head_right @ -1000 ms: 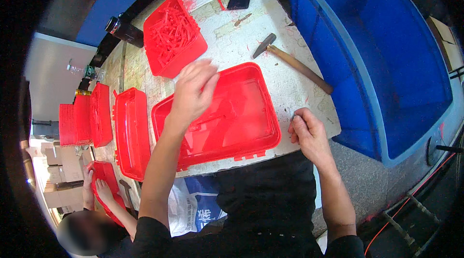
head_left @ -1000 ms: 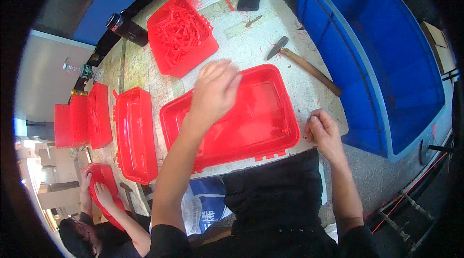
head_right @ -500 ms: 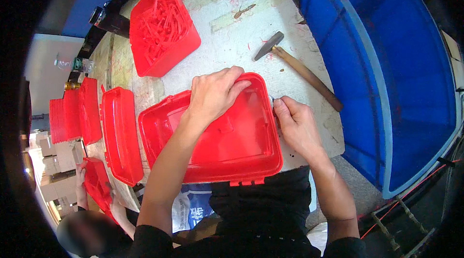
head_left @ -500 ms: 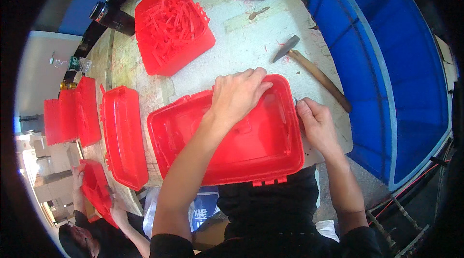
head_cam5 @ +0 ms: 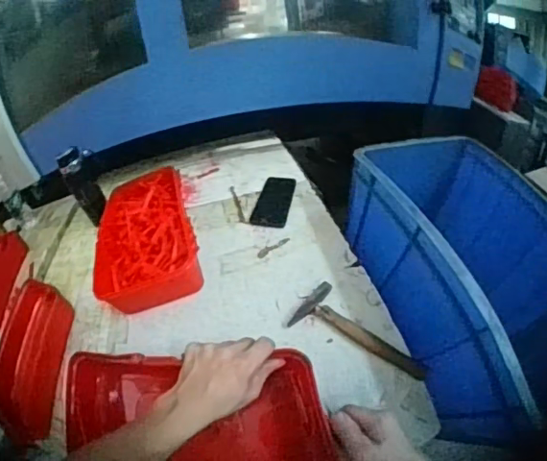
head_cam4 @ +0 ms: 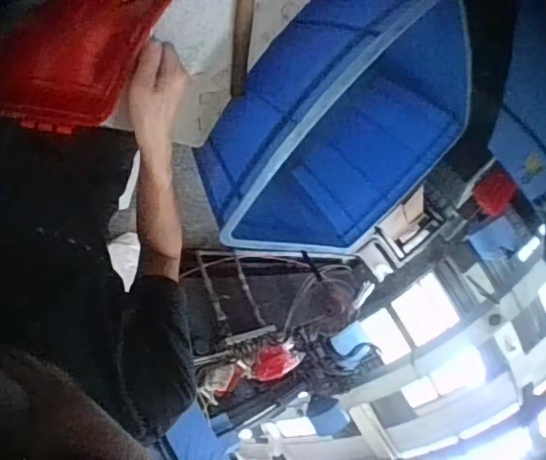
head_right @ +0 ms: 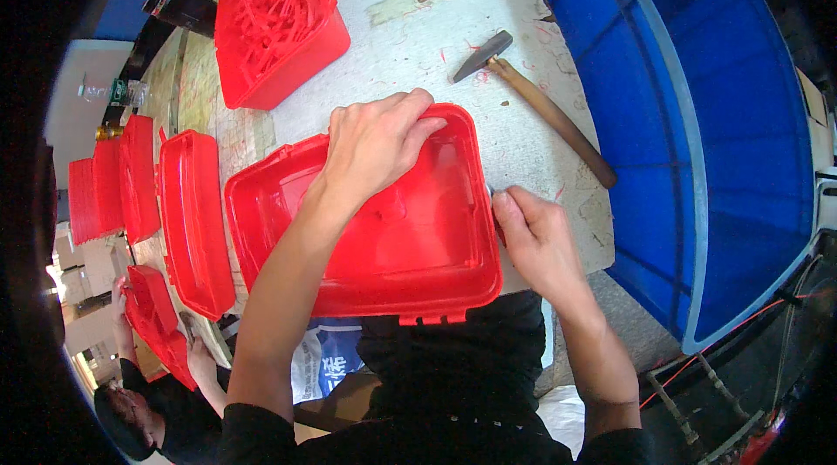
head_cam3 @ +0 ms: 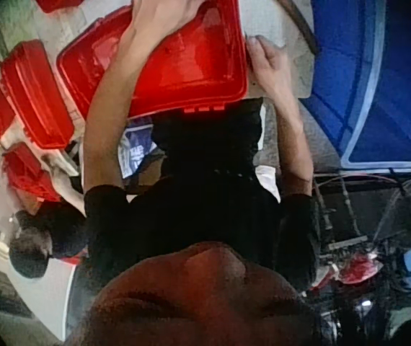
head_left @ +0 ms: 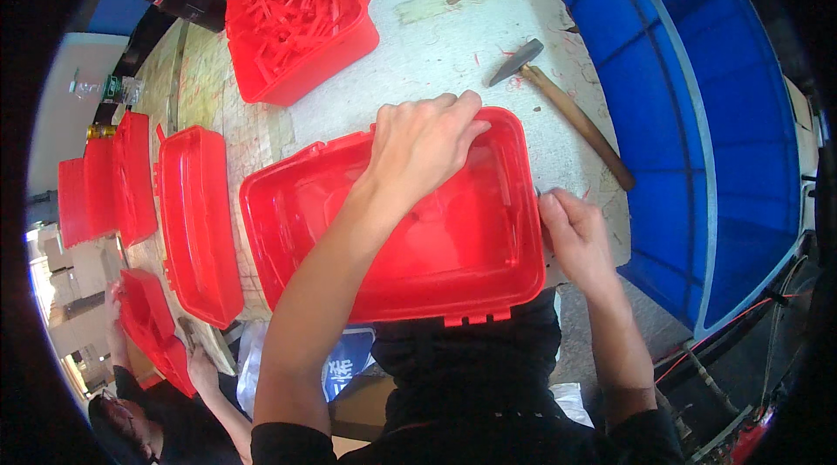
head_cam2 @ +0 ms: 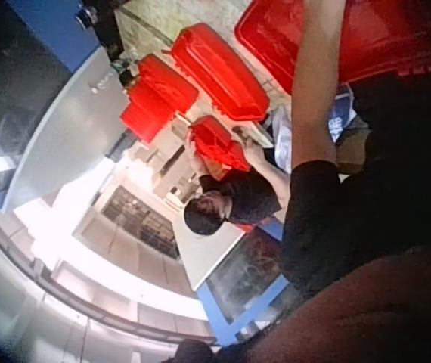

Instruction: The person assembles red plastic containers by snapping lids onto bases and inserting small red plastic pieces into the handles. They repeatedly pick up containers, attach lids, and insert pieces, then place finished units into a blue bin.

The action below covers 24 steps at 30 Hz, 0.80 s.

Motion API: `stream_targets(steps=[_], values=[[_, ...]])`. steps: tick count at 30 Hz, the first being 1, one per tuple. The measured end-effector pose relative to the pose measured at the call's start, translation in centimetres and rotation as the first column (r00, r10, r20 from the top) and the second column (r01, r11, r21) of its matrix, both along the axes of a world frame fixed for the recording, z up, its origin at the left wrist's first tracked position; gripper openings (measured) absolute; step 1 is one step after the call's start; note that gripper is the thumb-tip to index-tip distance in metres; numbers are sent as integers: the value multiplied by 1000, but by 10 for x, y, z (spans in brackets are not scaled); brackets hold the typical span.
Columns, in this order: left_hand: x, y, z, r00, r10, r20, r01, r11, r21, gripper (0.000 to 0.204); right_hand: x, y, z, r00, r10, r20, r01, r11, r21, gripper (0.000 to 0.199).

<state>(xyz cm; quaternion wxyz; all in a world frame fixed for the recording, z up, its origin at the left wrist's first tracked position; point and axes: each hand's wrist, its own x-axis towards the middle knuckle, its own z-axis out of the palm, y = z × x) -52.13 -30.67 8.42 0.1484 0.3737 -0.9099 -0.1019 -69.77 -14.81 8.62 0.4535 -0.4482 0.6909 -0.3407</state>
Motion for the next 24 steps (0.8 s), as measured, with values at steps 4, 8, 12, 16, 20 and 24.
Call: stream_targets(steps=[4, 8, 12, 16, 20, 24], values=[[1, -1, -1, 1000, -12, 15, 12, 1000, -13, 20, 1, 30, -2, 998, 18, -55, -18, 1000, 3, 32], [2, -2, -4, 1000, -18, -1, 18, 1000, -12, 21, 1, 67, 9, 992, 69, -106, -58, 993, 105, 24], [2, 0, -5, 1000, 9, -13, -9, 1000, 25, 22, -5, 84, 38, 980, 171, -106, -156, 978, 140, 15], [4, 0, -6, 1000, 5, -26, -5, 1000, 13, 22, -3, 42, 36, 897, 70, -436, -134, 984, -119, 11], [5, -1, -8, 999, 3, -39, -3, 1000, -9, 22, 2, -11, 31, 725, 115, -679, -181, 983, -27, 20], [6, -2, -13, 999, 13, -50, -11, 999, 35, 22, 11, -33, 37, 634, 147, -759, -200, 980, 24, 25]])
